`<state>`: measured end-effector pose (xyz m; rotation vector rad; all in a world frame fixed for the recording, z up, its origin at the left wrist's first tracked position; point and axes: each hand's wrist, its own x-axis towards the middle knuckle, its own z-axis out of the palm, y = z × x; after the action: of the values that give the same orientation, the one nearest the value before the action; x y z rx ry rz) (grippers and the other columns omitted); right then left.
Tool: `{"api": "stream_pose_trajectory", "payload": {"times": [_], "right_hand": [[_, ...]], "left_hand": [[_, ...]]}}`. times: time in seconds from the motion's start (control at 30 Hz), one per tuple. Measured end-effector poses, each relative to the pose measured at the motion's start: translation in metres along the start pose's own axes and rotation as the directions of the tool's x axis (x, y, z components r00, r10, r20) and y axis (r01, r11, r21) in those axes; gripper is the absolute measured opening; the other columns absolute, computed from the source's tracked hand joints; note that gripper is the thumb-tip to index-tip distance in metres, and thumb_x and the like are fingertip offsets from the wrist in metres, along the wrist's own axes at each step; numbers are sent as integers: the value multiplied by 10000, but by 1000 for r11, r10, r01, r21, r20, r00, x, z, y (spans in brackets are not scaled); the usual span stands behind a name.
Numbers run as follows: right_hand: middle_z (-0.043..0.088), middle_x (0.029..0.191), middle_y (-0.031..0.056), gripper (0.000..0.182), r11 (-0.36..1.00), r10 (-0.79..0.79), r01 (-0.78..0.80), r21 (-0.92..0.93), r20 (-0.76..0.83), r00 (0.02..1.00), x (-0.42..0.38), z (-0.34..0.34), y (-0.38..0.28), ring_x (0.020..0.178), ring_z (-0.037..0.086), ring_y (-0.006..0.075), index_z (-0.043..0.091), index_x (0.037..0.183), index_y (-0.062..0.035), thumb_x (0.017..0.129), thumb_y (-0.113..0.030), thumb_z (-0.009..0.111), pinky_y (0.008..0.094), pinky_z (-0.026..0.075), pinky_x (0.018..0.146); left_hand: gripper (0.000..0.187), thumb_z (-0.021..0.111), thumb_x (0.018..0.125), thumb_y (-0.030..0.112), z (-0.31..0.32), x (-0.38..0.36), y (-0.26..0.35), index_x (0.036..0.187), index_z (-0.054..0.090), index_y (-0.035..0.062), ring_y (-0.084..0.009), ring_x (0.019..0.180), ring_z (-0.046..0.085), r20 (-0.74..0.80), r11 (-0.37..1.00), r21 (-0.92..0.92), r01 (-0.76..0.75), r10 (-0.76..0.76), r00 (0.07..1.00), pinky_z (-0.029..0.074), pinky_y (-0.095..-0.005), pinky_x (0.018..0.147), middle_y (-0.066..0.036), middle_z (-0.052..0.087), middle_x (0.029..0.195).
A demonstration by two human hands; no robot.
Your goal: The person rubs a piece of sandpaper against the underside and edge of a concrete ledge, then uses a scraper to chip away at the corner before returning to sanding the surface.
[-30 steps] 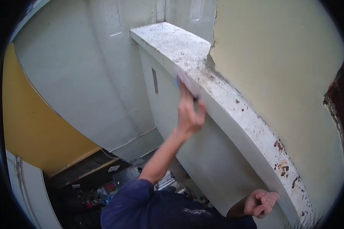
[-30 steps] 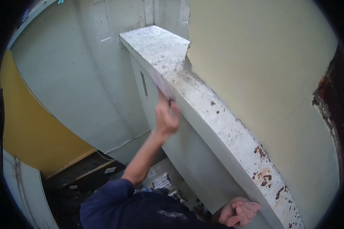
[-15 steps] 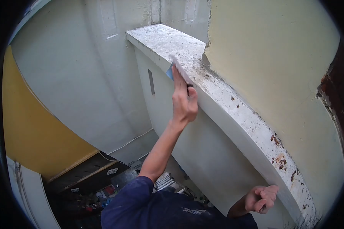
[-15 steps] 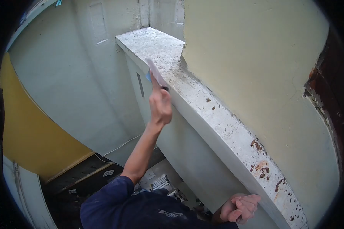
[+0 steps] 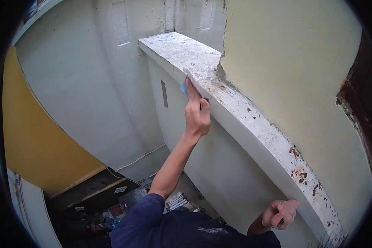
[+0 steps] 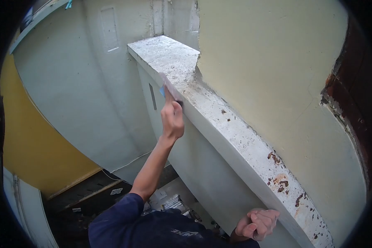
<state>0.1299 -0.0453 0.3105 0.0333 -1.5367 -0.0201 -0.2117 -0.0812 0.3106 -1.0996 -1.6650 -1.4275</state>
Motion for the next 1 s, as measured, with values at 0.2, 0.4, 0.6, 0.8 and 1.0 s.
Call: {"api": "stream_pose_trajectory", "payload": {"times": [0.2,0.4,0.6,0.8,1.0], "right_hand": [[476,528,44,147,996,-66,68,-52,40,997,0,1,4,467,379,155,552,795,-22,795,-106,431,340,261,561],[492,538,38,138,1000,2,-2,-7,-3,1000,2,1,-1,467,391,146,555,801,-36,807,-105,435,336,261,563],[488,524,34,159,998,50,-50,30,20,999,4,0,-5,459,385,139,571,822,-36,820,-107,428,340,274,566],[484,522,37,160,999,34,-34,4,46,998,5,0,-4,452,384,143,566,819,-38,816,-106,421,332,274,556],[488,538,39,131,998,-27,32,-56,89,996,4,-1,2,455,381,153,540,796,-34,791,-96,425,333,280,552]], "left_hand": [[712,337,1008,383,-9,-15,23,1421,206,-182,-515,1426,88,66,966,-251,62,-47,997,150,-466,1168,-393,142,1504],[653,283,1026,335,-2,-15,42,1437,195,-164,-476,1443,82,-23,951,-308,4,-11,1000,147,-439,1173,-355,124,1531],[761,304,1004,451,-3,10,19,1425,214,-176,-487,1441,61,18,960,-278,22,-17,1000,119,-447,1176,-387,118,1513],[778,317,995,461,-4,4,17,1431,205,-173,-489,1441,73,47,946,-322,-48,67,997,134,-464,1171,-375,115,1522],[790,327,994,474,7,-40,48,1423,216,-181,-498,1435,97,78,944,-331,-3,30,996,140,-491,1166,-370,127,1522]]}}
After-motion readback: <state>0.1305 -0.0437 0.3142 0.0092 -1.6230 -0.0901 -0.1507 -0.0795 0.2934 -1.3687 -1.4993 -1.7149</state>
